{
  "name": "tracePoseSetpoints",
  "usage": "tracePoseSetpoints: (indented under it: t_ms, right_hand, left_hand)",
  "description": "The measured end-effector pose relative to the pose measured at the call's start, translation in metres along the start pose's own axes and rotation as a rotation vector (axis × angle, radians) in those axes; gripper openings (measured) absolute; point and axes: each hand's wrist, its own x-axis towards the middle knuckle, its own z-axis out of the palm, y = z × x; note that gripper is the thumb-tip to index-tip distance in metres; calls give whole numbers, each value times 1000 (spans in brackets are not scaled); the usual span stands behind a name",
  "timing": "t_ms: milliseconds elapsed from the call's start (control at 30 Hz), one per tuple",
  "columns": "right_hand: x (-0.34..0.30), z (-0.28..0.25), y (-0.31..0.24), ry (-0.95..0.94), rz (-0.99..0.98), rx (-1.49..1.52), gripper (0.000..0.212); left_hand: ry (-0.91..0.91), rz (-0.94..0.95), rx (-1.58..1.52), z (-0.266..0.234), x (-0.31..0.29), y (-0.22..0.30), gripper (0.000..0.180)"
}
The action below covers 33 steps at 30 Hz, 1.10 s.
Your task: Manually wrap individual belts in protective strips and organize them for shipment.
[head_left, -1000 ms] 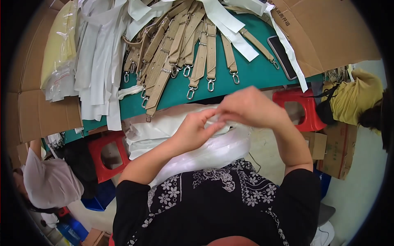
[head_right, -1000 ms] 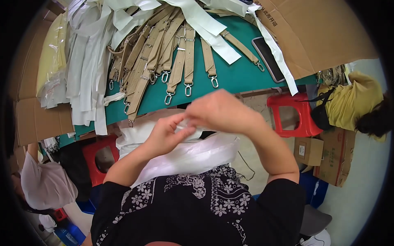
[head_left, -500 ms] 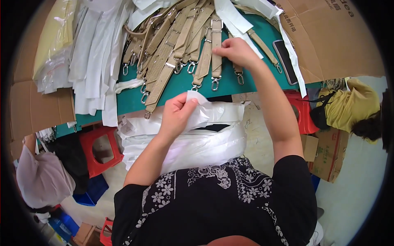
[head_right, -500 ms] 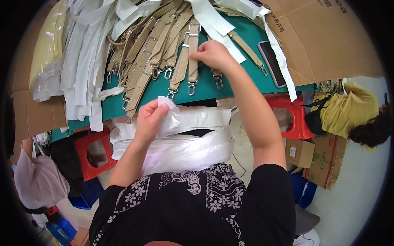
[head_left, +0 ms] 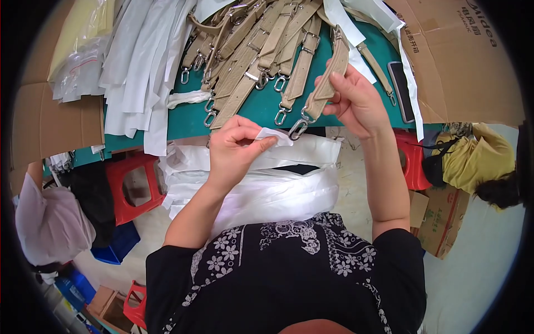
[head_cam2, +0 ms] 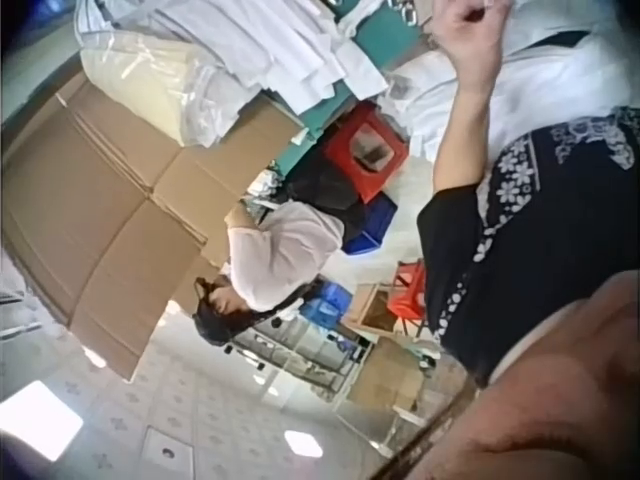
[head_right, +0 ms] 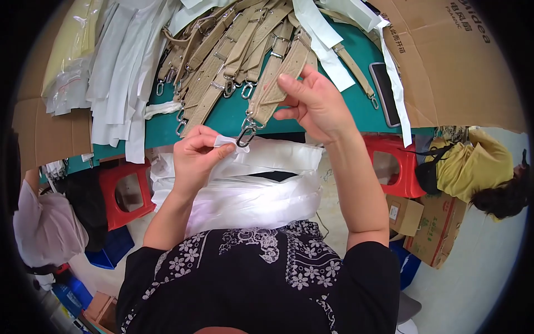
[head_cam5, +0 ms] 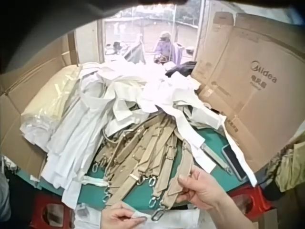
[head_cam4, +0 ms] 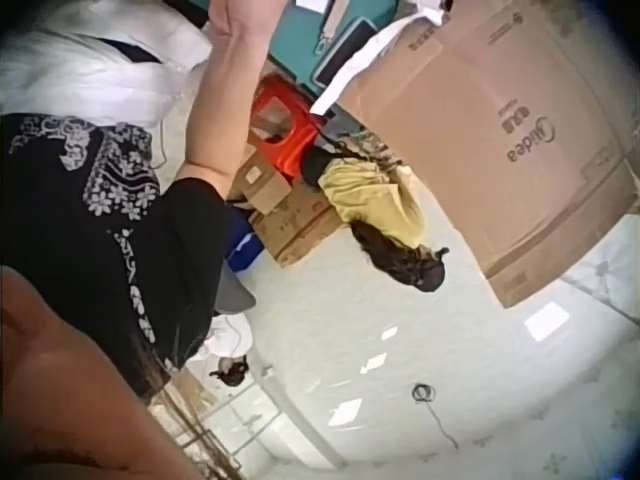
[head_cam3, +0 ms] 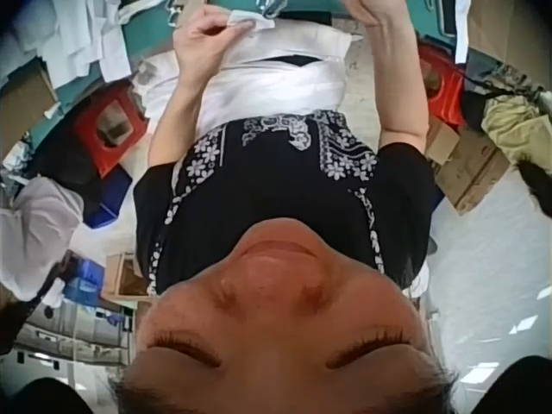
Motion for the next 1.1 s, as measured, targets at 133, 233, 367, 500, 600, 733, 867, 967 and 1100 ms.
tracePoseSetpoints:
  t_ms: [133,233,367,500,600,733,867,967,1100]
  right_hand:
    - [-1,12,7,105,-96,-89,27]
    - [1,15,11,143,-131,-170,28]
    - [5,14,15,200,-150,-256,29]
    - [8,12,14,213,-155,-277,30]
    - [9,12,16,215,-133,-269,30]
    - [7,18,21,193,-99,-312,33]
    - [10,25,28,210,-83,-332,37]
    - [11,26,19,203,-135,-342,37]
    - [10,28,18,210,-124,-417,38]
  left_hand:
    - [63,65,123,-1,-3,2,10]
    - [81,36,103,0,-4,5,10]
    - [80,28,113,0,-5,5,10]
    - [71,23,98,-1,-6,3,10]
    - [76,-4,100,-1,-6,4,10]
    - [50,16,142,-2,-5,1,9]
    - [-70,-111,56,-2,-6,-2,14]
    - [-143,-254,94,-2,-9,8,18]
    - [-186,-270,10,-6,-9,12,20]
